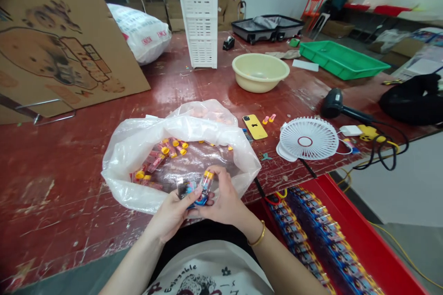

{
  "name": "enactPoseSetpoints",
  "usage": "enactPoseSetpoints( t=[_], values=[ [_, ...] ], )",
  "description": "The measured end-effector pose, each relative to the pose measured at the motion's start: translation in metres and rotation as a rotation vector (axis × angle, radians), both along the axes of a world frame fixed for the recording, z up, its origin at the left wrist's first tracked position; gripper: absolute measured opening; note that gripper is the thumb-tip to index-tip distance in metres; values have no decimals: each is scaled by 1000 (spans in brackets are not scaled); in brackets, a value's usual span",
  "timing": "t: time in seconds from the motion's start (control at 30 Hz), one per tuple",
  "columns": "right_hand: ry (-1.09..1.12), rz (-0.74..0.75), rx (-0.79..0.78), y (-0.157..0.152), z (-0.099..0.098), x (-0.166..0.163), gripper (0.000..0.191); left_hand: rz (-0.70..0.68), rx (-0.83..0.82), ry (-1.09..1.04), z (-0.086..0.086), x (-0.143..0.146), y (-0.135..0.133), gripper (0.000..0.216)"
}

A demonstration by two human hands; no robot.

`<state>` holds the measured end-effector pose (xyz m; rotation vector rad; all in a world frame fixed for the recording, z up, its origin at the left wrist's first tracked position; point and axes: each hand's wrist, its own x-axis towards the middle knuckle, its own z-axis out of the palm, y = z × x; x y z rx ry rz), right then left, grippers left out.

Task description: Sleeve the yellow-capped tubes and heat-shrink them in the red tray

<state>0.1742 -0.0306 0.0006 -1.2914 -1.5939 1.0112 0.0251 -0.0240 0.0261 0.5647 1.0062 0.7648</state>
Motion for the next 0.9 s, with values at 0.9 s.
enactPoseSetpoints(
  t=[0.9],
  values=[
    [-658, -783, -61, -136, -62, 187, 59, -85, 2, 54, -20, 18, -2, 58]
  ],
)
